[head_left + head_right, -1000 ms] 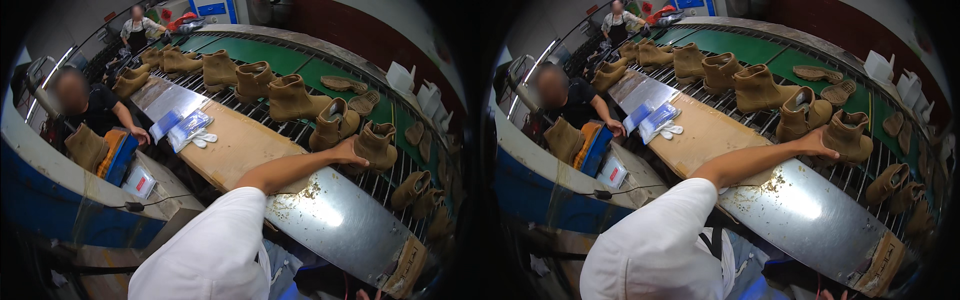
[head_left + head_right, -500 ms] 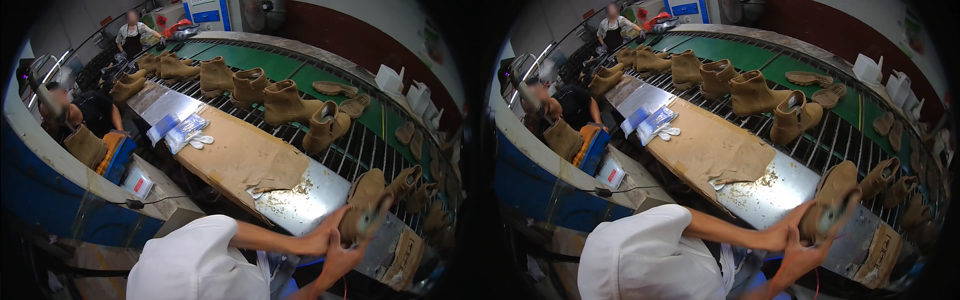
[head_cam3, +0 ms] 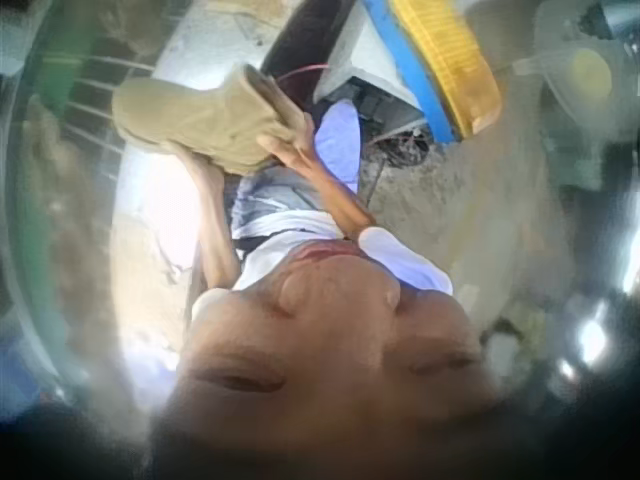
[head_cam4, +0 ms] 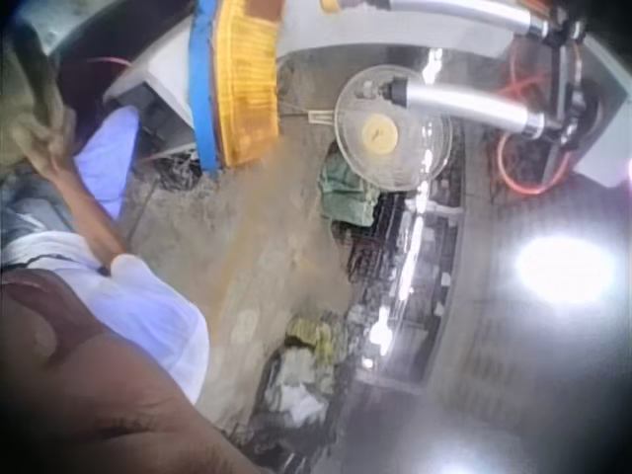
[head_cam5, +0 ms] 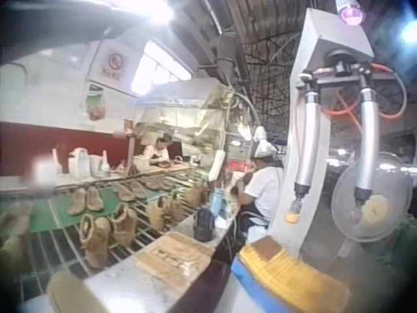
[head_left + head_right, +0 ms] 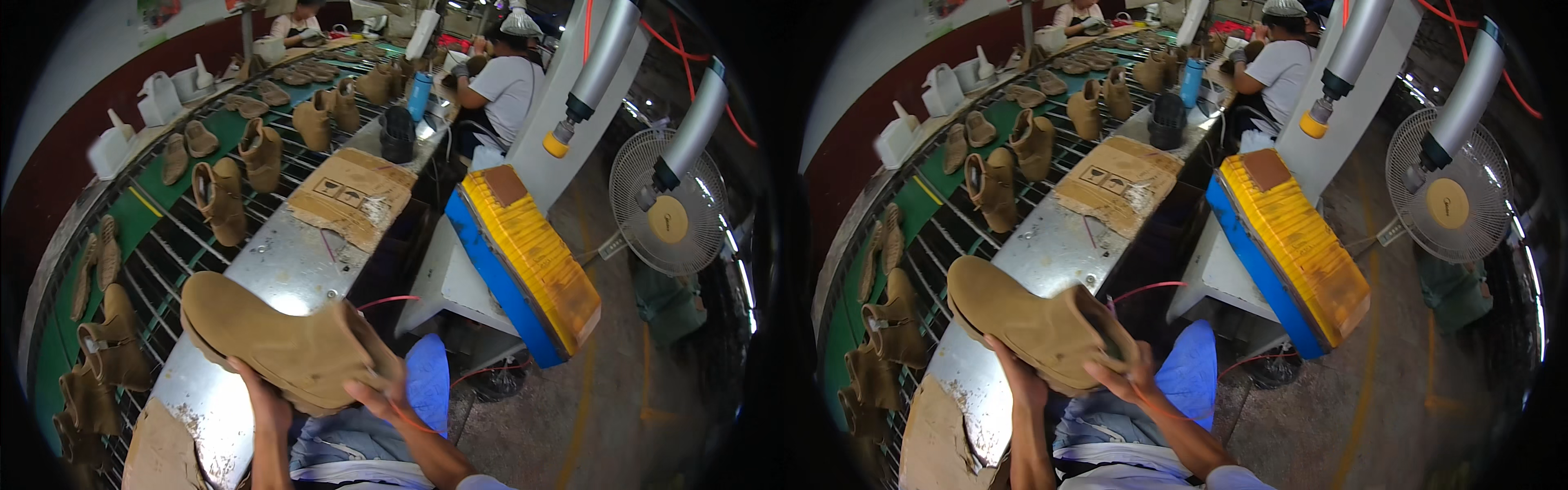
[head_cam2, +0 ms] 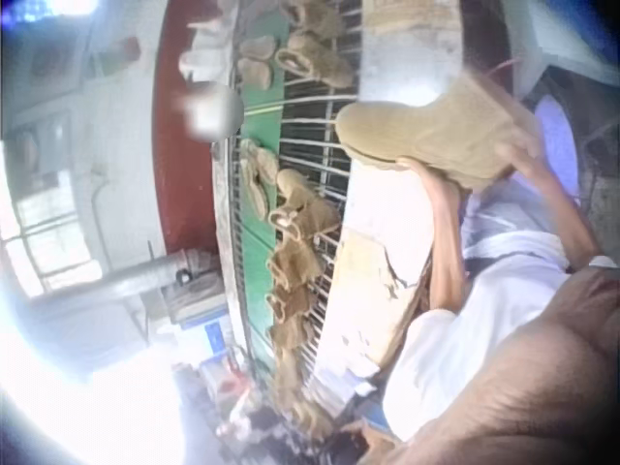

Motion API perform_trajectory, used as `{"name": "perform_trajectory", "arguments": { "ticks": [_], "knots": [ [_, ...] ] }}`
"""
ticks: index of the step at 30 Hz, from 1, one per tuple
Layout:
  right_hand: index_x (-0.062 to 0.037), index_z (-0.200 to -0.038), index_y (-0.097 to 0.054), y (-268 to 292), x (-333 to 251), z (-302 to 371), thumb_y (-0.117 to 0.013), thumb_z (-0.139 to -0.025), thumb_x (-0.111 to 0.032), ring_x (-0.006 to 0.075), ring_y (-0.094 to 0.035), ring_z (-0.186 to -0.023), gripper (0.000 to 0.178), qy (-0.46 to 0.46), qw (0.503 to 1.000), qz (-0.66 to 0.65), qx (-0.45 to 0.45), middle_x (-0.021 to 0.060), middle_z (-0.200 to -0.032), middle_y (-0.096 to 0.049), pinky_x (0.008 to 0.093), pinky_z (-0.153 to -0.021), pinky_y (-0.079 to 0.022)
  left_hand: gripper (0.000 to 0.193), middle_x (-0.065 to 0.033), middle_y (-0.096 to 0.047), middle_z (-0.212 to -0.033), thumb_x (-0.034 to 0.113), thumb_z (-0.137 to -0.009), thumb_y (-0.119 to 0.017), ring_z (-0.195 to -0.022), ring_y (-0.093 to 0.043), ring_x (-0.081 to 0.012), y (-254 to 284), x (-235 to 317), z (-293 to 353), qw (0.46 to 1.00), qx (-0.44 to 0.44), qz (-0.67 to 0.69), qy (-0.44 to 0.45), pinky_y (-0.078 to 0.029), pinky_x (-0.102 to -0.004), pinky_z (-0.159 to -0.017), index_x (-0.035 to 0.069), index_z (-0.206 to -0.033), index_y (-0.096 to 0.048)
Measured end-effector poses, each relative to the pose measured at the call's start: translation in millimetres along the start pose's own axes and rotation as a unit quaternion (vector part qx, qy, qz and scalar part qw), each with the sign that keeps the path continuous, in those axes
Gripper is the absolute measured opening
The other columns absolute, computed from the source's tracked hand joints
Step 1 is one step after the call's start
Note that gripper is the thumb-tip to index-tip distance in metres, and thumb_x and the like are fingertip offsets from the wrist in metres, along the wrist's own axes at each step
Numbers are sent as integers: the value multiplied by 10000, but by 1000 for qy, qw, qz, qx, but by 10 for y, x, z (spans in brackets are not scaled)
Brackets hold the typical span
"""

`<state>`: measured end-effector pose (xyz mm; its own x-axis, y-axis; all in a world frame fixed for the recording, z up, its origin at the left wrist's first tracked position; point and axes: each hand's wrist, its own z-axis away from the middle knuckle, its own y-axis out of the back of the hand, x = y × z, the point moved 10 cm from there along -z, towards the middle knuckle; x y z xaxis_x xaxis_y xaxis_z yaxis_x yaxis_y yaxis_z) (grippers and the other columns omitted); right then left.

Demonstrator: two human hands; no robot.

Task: The person picks up a boot from a conveyor belt, applies a liquid substance along the sole edge using a pen-like tool, and then places the boot into a mechanical press.

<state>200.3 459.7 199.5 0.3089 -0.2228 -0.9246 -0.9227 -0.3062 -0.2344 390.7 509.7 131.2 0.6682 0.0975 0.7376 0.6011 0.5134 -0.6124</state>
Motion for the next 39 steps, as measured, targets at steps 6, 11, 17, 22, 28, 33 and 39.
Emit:
{"name": "perform_trajectory", "arguments": {
  "ticks": [6,11,17,22,28,33,39],
  "knots": [
    [24,-1371,-504,1322,-627,1188,-953,-659,-225,229,-635,-1103,877,-14,946,289,148,132,-1267,-633,383,-961,-527,957,-86,-328,-1606,802,-920,-331,-1448,-353,-275,-795,-1217,307,956,-184,-146,177,-308,-455,-1188,130,-1592,-221],
    [-4,-1346,-497,1922,-728,1843,-917,-719,-235,239,-626,-1094,789,21,886,263,381,98,-1243,-623,387,-908,-544,958,-141,-385,-1578,785,-928,-349,-1419,-414,-311,-1728,-1568,591,887,-328,127,300,-343,-466,-1175,69,-1563,-301],
    [7,-1230,-593,1968,-659,1956,-887,-753,-248,194,-643,-1013,616,-5,868,266,419,94,-1154,-667,335,-875,-529,940,-153,-366,-1588,771,-946,-323,-1431,-396,-329,-1384,-2481,1179,862,-288,142,391,-327,-493,-1178,68,-1569,-285],
    [13,-1100,-667,1998,-405,2186,-850,-788,-244,149,-652,-903,444,-121,864,295,389,76,-1029,-709,305,-815,-520,887,-151,-376,-1583,751,-960,-336,-1440,-385,-324,-1031,-2922,1267,854,-263,86,440,-308,-493,-1186,108,-1571,-297],
    [18,-1077,-677,1957,-346,2641,-837,-806,-220,131,-647,-866,395,-214,845,303,386,63,-983,-713,288,-782,-518,874,-145,-372,-1586,727,-987,-297,-1456,-361,-302,-909,-3056,1347,809,-259,117,515,-289,-456,-1196,82,-1577,-265],
    [28,-1072,-667,2017,-289,2908,-818,-829,-204,141,-641,-879,368,-227,840,333,364,61,-960,-708,310,-795,-519,870,-146,-425,-1545,710,-1002,-285,-1436,-390,-273,-961,-2988,1308,831,-293,40,472,-308,-434,-1183,25,-1535,-337],
    [45,-1107,-648,1978,-229,3043,-835,-811,-249,165,-624,-910,457,-200,830,308,420,78,-1010,-690,308,-815,-503,771,-137,-597,-1349,597,-1005,-511,-1226,-554,-205,-863,-2983,1124,872,-360,-108,313,-420,-346,-1062,-69,-1394,-496]
  ]
}}
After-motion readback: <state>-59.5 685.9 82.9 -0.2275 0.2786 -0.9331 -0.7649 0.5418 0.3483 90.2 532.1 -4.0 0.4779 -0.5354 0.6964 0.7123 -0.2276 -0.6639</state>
